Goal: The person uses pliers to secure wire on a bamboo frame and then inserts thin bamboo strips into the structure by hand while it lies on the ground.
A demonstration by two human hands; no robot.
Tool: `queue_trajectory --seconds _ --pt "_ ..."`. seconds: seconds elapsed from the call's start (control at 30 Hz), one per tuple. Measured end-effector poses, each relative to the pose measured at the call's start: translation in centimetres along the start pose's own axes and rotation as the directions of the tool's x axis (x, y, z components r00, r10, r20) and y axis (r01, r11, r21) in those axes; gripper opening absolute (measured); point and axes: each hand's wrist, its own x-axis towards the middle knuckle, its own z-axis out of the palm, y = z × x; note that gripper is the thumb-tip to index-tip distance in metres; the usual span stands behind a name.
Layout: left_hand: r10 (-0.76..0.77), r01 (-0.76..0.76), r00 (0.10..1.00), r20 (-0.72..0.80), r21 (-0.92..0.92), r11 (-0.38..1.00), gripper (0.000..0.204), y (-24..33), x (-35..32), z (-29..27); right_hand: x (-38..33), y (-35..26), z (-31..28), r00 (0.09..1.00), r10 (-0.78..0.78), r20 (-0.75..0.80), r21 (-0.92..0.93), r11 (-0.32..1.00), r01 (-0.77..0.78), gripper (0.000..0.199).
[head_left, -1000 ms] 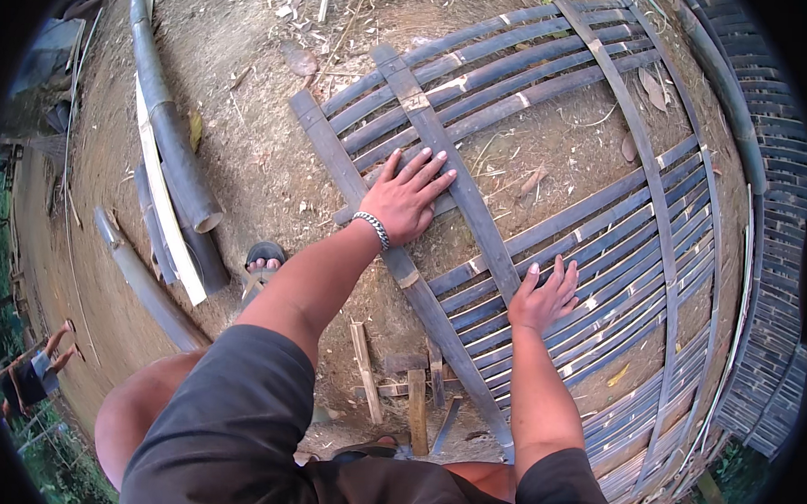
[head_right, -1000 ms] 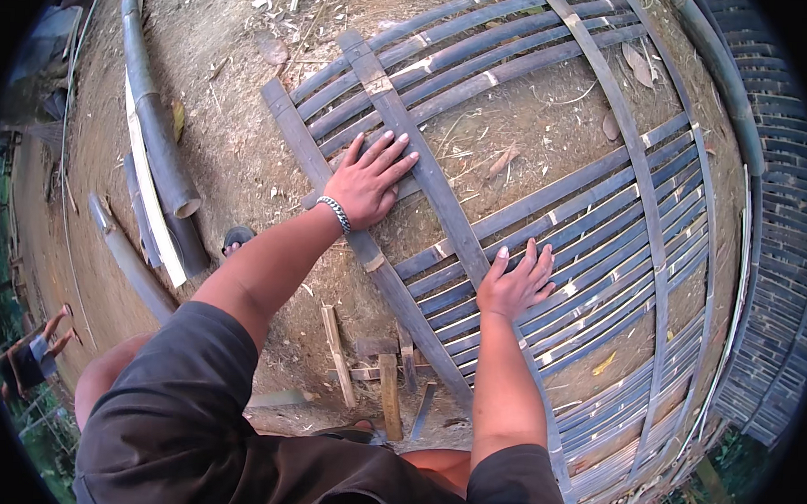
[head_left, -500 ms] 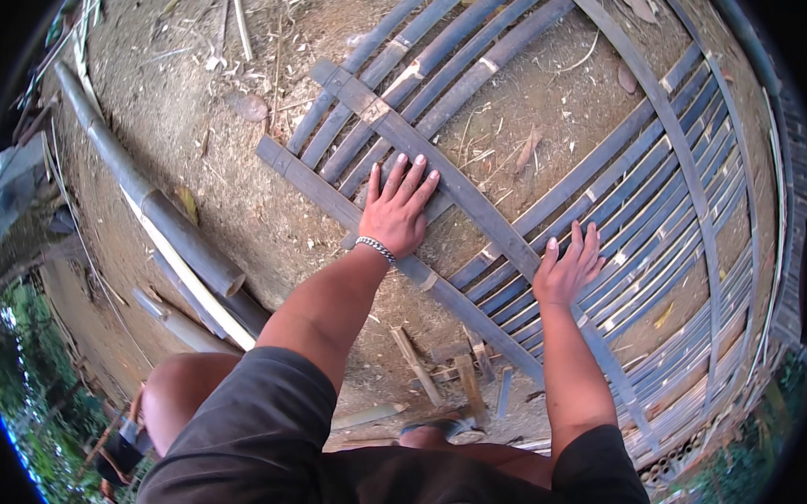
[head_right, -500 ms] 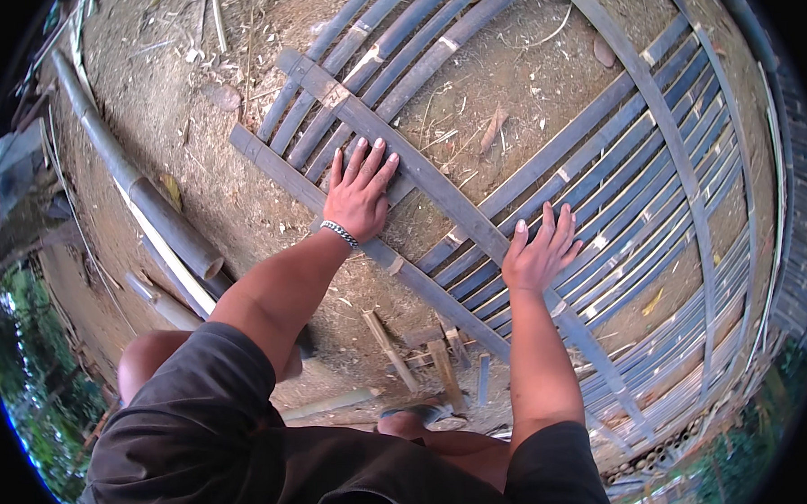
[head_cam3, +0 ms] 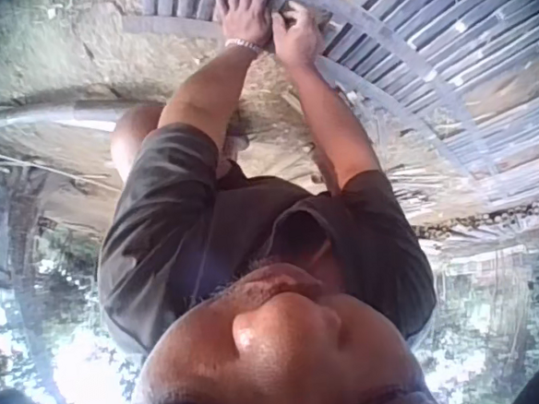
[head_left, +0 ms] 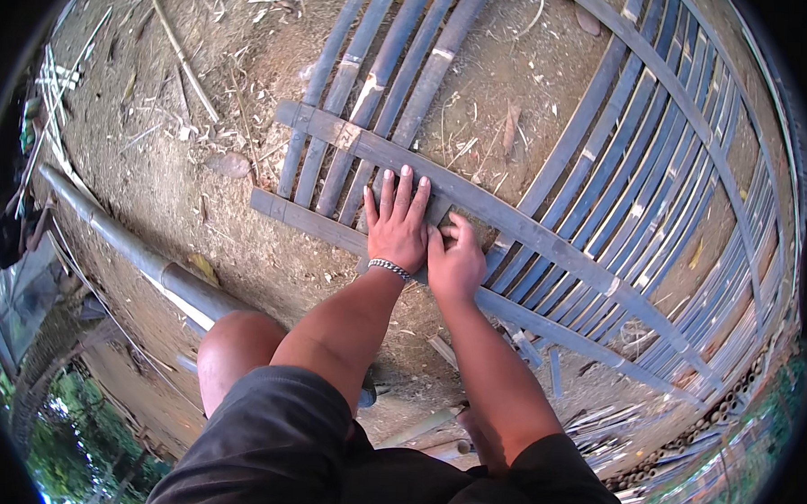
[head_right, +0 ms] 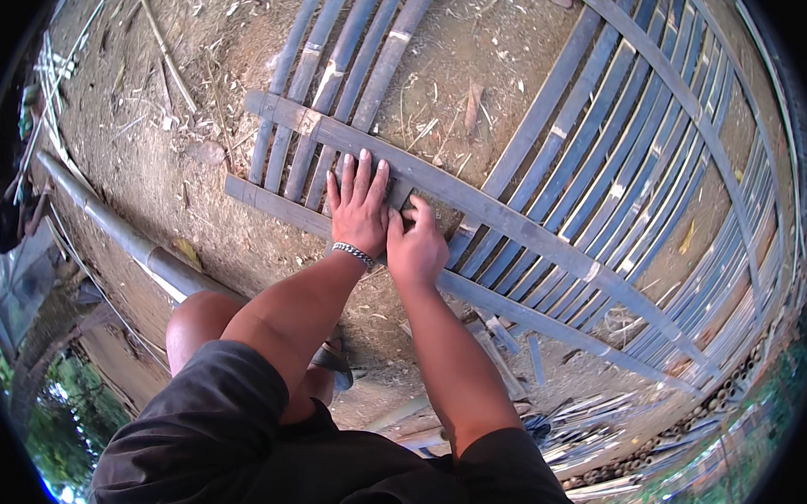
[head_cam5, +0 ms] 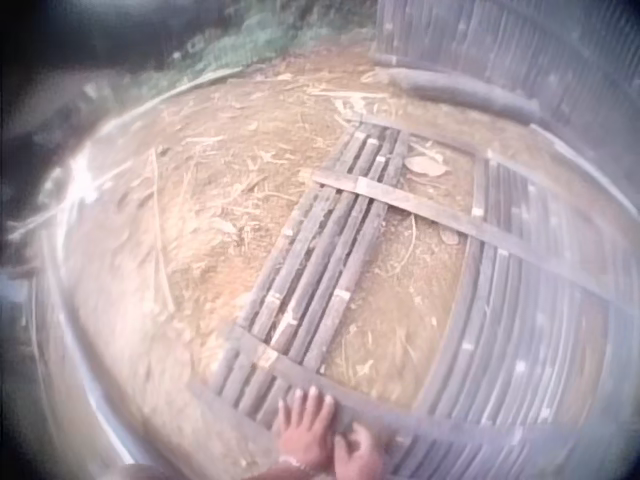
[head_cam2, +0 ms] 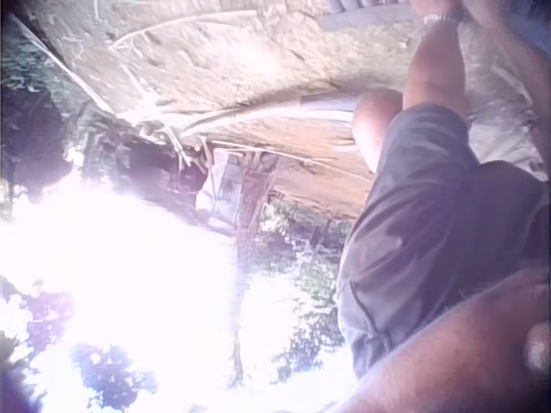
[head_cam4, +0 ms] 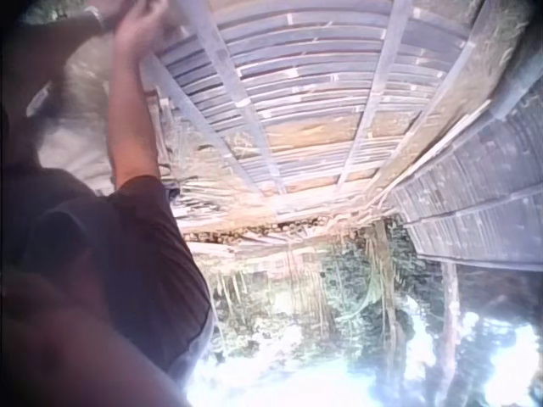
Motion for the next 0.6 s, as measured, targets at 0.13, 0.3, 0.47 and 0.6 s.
queue_trajectory --seconds 0.13,0.3,0.47,0.6 --pt "0.007 -0.008 1.0 0.016 0.043 0.999 0.067 -0.5 -0.1 0.6 1.0 -1.4 0.2 0.99 0.136 0.035 -0.061 0.989 -0.134 0.037" --pt "0.036 -0.036 0.999 -0.003 0.037 0.999 0.068 -0.4 -0.1 0.6 0.6 -0.4 1.7 0.987 0.152 -0.05 0.101 0.984 -0.146 0.033" --pt "0.028 -0.028 1.0 0.006 0.032 0.999 0.069 -0.2 0.0 0.2 0.5 -0.4 1.9 0.979 0.193 -0.072 0.276 0.947 -0.167 0.026" --pt "0.025 -0.025 1.0 -0.007 0.02 0.999 0.069 0.0 0.1 0.2 0.7 -0.6 1.9 0.968 0.242 -0.065 0.315 0.925 -0.21 0.024"
